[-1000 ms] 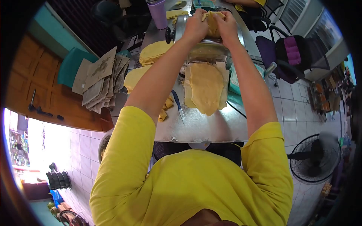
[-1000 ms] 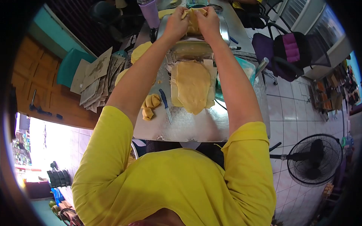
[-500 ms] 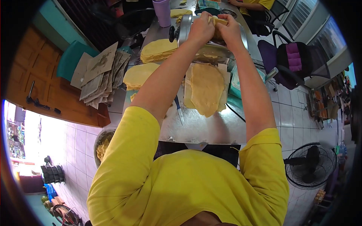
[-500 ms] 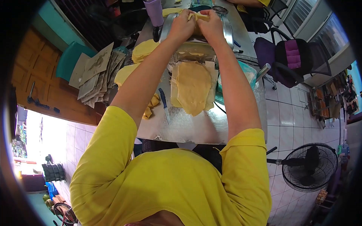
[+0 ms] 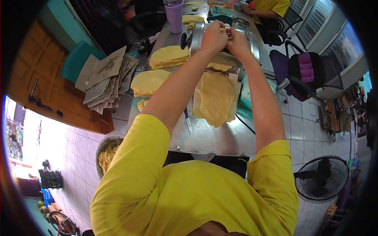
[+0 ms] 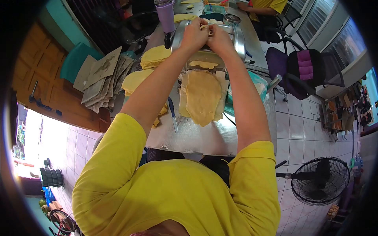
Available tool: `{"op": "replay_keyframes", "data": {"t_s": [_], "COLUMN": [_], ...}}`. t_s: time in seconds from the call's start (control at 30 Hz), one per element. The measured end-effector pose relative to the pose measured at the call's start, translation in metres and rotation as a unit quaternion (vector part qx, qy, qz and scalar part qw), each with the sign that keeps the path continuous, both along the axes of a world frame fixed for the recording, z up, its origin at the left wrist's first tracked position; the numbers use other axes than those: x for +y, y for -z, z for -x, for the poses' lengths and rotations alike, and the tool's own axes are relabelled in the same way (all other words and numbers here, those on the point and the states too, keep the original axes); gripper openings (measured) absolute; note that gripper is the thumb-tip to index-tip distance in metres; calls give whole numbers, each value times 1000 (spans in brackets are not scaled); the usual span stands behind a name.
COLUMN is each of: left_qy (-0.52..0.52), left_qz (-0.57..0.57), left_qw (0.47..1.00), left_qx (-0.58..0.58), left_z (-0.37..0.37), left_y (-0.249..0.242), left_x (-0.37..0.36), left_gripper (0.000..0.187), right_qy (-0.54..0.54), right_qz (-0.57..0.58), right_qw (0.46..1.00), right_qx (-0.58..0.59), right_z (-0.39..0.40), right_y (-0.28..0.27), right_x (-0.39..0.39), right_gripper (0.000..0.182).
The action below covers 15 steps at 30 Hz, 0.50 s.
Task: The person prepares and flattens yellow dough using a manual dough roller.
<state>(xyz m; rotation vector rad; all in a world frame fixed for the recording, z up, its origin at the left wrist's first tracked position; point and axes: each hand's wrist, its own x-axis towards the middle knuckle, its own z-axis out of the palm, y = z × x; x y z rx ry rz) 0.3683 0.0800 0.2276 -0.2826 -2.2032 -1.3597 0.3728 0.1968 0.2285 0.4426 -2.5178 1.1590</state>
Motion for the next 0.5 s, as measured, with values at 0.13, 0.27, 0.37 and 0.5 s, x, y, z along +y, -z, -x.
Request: {"op": "replay_keyframes", "data": {"t_s": [0.13, 0.27, 0.37, 0.5], "left_qy": [-33, -40, -18, 14], "left_qz": [-8, 22, 29, -261], "left_qw": [993, 955, 967, 960], "left_qx": [112, 294, 253, -95], "left_z": [-7, -55, -103, -97], "left_y": [3, 25, 68, 115], "left_x": [4, 8, 20, 31], "left_gripper": [21, 19, 19, 35], "right_qy": [38, -60, 20, 43], "right_qz": [-97, -121, -147, -170], "right_qw": [993, 986, 986, 984], "right_qx": [57, 95, 70, 20], "right_z": [-2, 9, 2, -11], "right_y": [9, 15, 11, 1], "right_x": [-9, 1, -9, -14], "right_gripper": [33, 26, 28, 33]}}
